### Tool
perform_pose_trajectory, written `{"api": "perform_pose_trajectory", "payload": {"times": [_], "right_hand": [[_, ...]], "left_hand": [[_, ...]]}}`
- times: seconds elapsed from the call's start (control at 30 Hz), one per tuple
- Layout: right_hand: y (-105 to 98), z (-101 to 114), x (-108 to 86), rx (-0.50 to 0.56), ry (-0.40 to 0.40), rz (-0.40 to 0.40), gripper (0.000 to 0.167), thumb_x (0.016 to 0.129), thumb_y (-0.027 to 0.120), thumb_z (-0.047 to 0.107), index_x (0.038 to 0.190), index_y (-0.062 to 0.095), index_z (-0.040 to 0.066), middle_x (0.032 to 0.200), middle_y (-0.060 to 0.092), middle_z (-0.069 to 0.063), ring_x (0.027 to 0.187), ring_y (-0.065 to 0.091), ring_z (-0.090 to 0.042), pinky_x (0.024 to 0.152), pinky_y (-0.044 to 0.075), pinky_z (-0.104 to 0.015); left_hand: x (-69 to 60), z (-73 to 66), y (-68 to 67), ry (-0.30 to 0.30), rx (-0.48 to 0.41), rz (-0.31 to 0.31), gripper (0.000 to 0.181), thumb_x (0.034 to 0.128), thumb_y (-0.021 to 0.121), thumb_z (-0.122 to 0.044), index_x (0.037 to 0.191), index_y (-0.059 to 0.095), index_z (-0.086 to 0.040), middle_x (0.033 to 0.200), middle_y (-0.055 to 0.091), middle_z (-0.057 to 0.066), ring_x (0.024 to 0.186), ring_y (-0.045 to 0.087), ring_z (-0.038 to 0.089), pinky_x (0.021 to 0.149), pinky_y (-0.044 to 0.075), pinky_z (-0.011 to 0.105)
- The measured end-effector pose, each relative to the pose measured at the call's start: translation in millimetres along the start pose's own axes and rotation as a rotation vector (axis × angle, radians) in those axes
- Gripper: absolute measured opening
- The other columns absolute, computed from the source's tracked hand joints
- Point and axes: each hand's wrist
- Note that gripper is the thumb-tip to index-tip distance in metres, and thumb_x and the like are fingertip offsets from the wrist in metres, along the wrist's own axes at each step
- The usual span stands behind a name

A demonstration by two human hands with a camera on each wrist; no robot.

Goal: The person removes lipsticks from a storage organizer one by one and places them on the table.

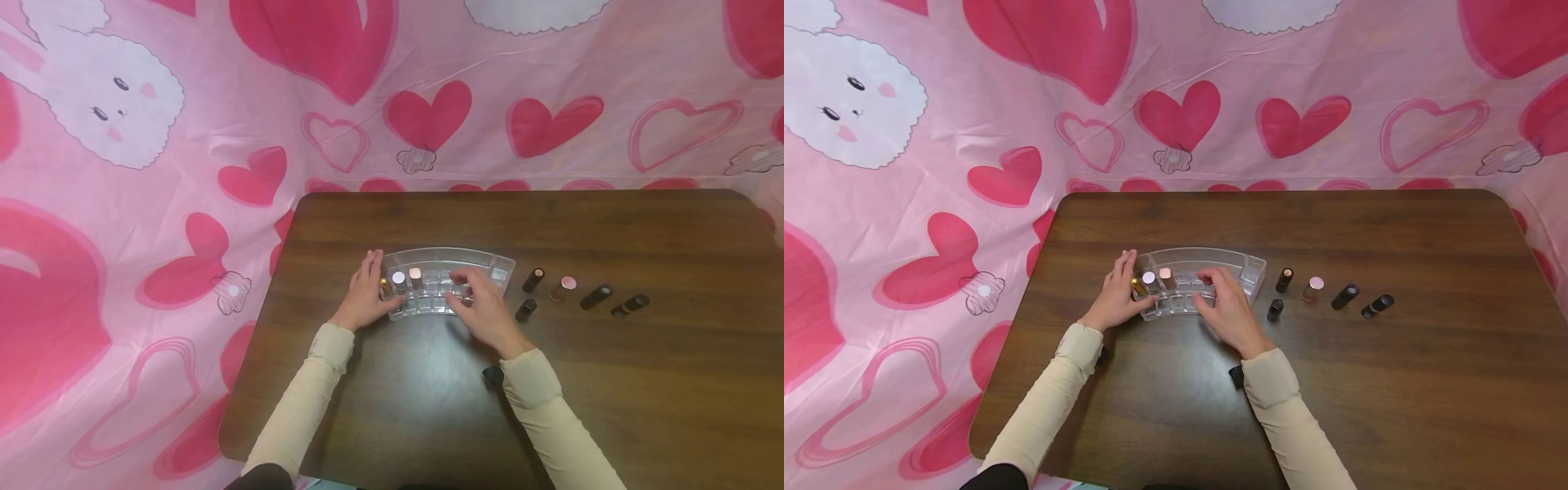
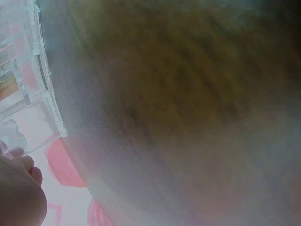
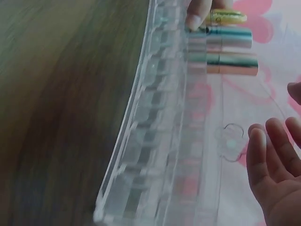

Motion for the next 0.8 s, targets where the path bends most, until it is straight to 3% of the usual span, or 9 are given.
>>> {"api": "perform_pose_trajectory", "payload": {"times": [0.37, 0.57, 0.8], "right_hand": [[20.6, 11.9, 17.1, -0.036, 0.008, 0.122, 0.041, 0.085, 0.070, 0.014, 0.122, 0.057, 0.000, 0.114, 0.061, -0.017, 0.089, 0.058, -0.027, 0.077, 0.049, -0.038], [29.3, 11.4, 23.8, -0.059, -0.021, 0.120, 0.041, 0.084, 0.071, 0.013, 0.121, 0.057, 0.002, 0.115, 0.060, -0.015, 0.099, 0.060, -0.032, 0.082, 0.051, -0.042], [35.2, 10.7, 29.1, -0.073, 0.002, 0.150, 0.043, 0.084, 0.071, 0.014, 0.123, 0.057, 0.003, 0.118, 0.059, -0.014, 0.109, 0.058, -0.030, 0.093, 0.049, -0.047]], "left_hand": [[0.4, 0.2, 0.4, 0.005, 0.014, -0.015, 0.109, 0.0771, 0.072, -0.055, 0.156, 0.007, -0.014, 0.161, 0.010, 0.006, 0.152, 0.005, 0.025, 0.119, 0.020, 0.055], [0.9, 0.3, 0.6, 0.018, 0.008, -0.020, 0.109, 0.0765, 0.074, -0.052, 0.155, 0.009, -0.013, 0.160, 0.013, 0.007, 0.152, 0.005, 0.024, 0.119, 0.019, 0.054], [0.4, -0.1, 0.1, 0.010, 0.004, -0.016, 0.109, 0.0767, 0.074, -0.052, 0.155, 0.009, -0.013, 0.160, 0.012, 0.006, 0.152, 0.006, 0.025, 0.119, 0.020, 0.055]]}}
Point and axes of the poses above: each hand's wrist, its own x-axis towards the middle knuckle, its own y-axis out of the palm, z = x × y
